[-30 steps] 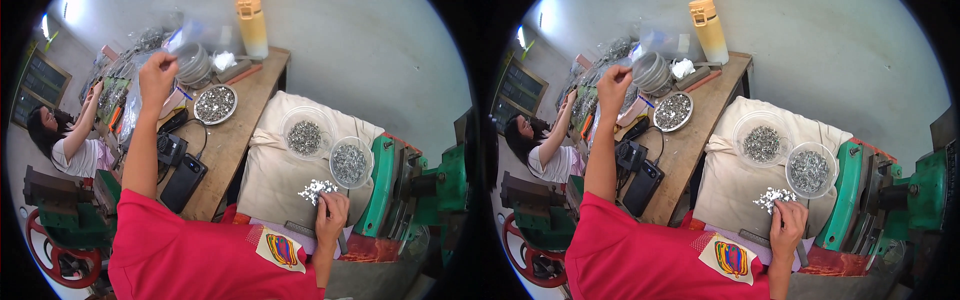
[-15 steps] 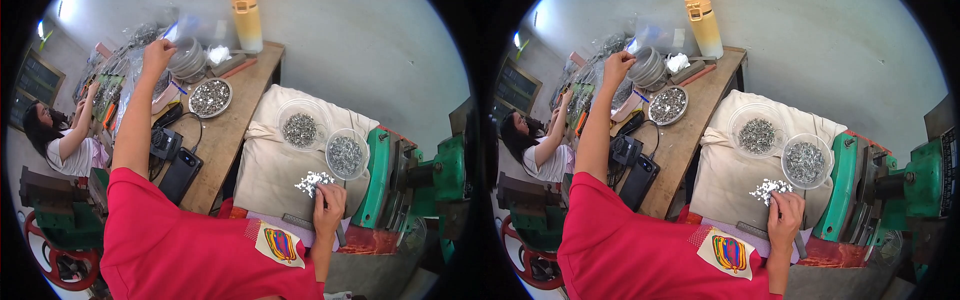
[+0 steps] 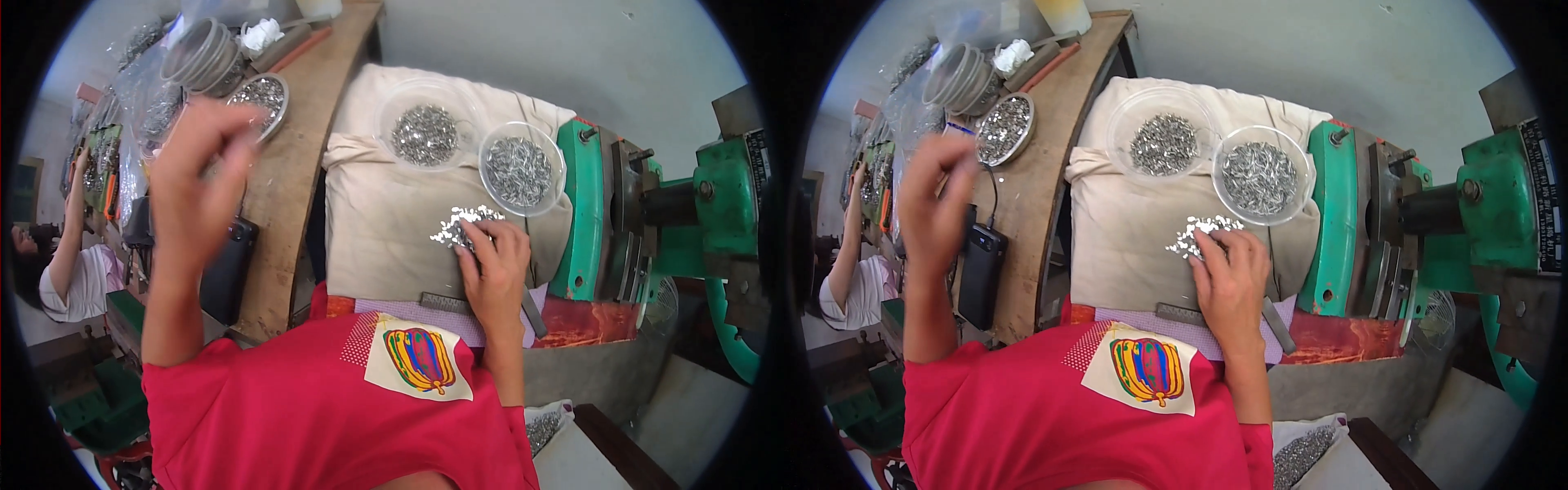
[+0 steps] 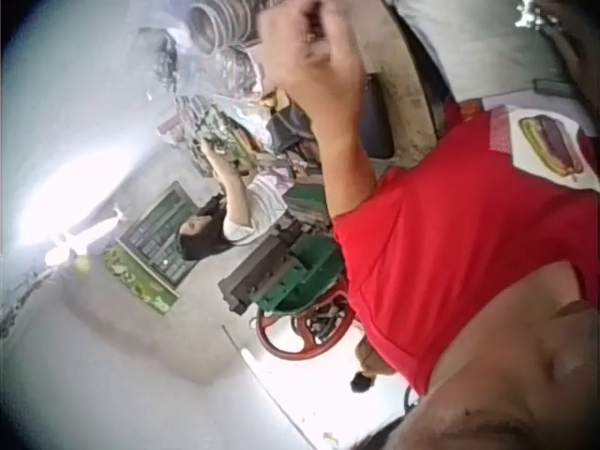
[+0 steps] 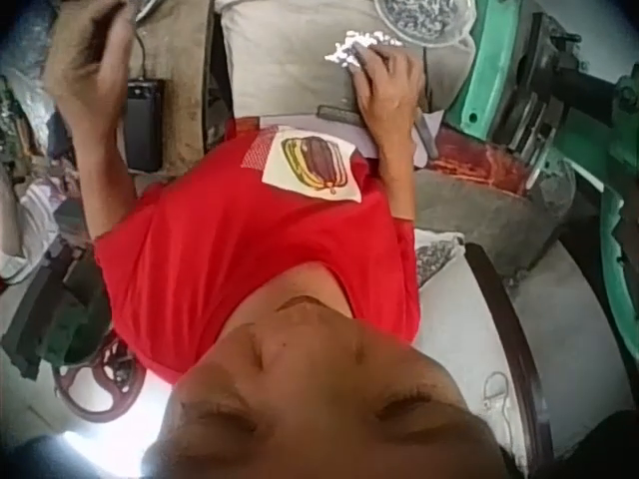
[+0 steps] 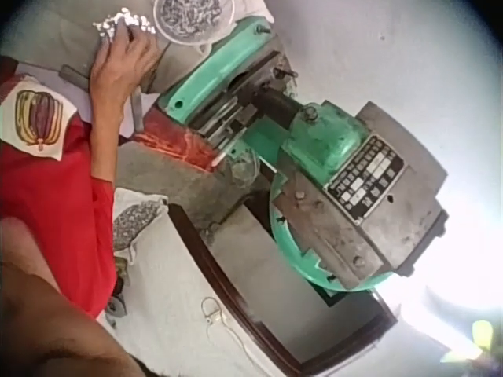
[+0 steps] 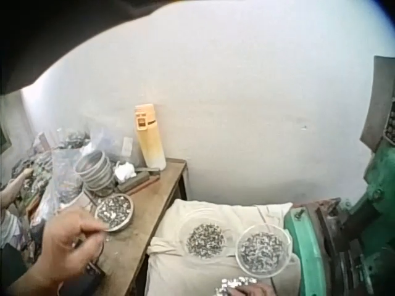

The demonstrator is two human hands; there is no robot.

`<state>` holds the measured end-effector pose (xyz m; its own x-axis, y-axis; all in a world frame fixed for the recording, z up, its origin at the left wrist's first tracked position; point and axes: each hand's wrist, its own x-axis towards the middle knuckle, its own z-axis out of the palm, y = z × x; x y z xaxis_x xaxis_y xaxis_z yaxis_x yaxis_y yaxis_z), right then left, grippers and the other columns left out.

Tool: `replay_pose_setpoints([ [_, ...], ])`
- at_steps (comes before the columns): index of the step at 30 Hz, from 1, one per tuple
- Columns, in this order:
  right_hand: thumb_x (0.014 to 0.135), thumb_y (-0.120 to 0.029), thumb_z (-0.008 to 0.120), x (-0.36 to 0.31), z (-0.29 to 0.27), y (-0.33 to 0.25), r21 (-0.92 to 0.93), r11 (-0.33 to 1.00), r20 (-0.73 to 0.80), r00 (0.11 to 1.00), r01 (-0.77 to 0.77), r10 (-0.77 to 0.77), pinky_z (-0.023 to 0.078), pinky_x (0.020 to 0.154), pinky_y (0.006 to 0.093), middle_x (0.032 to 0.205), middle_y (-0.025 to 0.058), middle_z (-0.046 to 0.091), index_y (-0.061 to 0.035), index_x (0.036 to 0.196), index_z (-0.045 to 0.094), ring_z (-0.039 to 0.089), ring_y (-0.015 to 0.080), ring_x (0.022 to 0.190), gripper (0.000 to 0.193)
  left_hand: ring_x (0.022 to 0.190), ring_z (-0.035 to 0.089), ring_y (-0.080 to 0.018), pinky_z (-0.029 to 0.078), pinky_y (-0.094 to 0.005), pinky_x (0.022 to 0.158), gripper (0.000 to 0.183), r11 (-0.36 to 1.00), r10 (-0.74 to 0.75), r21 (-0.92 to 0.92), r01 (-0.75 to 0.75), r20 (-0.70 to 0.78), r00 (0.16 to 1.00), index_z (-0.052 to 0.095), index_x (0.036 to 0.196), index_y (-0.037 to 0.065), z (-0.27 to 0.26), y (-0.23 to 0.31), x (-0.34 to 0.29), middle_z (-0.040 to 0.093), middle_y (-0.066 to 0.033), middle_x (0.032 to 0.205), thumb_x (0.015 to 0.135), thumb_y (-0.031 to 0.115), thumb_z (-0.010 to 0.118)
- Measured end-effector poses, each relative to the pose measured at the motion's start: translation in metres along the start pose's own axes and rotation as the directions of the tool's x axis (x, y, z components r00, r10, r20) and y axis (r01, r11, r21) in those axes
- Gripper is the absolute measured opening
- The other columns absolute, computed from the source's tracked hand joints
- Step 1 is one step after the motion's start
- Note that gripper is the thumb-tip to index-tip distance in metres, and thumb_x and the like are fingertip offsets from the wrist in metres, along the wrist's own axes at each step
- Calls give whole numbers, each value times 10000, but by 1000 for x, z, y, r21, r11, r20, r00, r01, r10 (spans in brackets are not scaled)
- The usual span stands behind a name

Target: The person places small metal pieces into a metal strip by hand, then uses a manual press machine to secure them.

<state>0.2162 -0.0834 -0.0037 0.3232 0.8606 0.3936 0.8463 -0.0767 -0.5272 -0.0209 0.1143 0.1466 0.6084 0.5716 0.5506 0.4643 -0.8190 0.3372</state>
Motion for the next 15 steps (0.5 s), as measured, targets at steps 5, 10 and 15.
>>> replay_pose_setpoints([
  [5, 778, -115, 762, -8, -9, -6, -56, 998, 98, 995, 35, -30, 386, 995, 469, 1167, 73, 602, -131, 1003, 739, 505, 331, 1175, 226, 814, 650, -250, 522, -320, 710, 192, 879, -155, -372, 298, 368, 917, 684, 1008, 13, 55, 45, -69, 636, -126, 920, 822, -32, 683],
  [10, 748, -112, 795, -28, -28, -3, -40, 999, 74, 997, -24, 26, 397, 981, 452, 1115, 59, 630, -120, 948, 748, 511, 340, 1163, 206, 785, 637, -213, 511, -304, 681, 172, 851, -183, -388, 354, 413, 892, 680, 994, 6, 94, 59, -96, 623, -101, 921, 829, -41, 680],
  [15, 729, -75, 802, -35, -27, -2, -24, 998, 56, 997, -49, 51, 415, 959, 441, 1078, 55, 631, -107, 929, 746, 535, 326, 1135, 211, 831, 635, -311, 518, -368, 710, 179, 920, -84, -324, 219, 384, 920, 646, 995, 15, 130, 59, -85, 592, -122, 934, 824, 12, 697],
])
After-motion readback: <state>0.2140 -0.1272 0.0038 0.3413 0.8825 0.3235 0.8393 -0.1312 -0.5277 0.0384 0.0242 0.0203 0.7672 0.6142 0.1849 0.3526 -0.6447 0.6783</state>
